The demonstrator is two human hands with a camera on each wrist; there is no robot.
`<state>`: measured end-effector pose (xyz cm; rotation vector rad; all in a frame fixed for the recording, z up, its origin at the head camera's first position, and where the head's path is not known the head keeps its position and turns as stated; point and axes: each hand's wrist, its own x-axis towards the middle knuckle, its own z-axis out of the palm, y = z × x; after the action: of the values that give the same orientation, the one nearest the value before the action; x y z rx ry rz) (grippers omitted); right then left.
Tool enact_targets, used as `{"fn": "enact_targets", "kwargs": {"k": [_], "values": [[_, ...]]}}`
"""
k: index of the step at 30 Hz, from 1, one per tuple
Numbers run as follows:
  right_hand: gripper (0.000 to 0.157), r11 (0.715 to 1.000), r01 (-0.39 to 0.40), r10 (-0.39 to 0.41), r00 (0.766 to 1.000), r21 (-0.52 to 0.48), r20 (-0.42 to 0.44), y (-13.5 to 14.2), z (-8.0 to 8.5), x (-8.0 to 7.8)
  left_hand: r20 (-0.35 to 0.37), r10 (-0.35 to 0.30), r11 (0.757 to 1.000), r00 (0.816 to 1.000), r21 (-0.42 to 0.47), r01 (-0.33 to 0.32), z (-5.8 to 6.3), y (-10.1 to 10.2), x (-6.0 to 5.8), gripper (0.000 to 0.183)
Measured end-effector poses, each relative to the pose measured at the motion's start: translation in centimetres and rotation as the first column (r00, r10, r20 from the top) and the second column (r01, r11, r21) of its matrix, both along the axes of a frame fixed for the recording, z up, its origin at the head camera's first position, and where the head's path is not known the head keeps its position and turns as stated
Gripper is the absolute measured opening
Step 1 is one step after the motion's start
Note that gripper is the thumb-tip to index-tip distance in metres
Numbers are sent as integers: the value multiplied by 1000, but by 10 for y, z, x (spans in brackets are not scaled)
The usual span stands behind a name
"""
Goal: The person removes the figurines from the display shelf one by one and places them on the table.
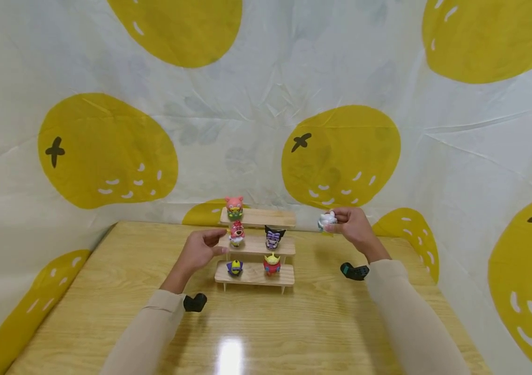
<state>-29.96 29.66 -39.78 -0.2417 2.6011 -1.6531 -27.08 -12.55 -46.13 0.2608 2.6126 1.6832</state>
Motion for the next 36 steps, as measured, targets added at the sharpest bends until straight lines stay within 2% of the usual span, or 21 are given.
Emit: {"fn": "enact_targets", "kwargs": {"k": [12, 36], "values": [[46, 1000, -3, 3, 1000, -23, -2, 11, -3, 2, 1, -2, 1000, 1000, 14, 2, 1, 2, -4, 50], [45, 1000, 1, -1, 1000, -10, 4, 25, -17, 6, 31, 11, 1000, 999, 23, -12, 0, 1, -1, 50]]}}
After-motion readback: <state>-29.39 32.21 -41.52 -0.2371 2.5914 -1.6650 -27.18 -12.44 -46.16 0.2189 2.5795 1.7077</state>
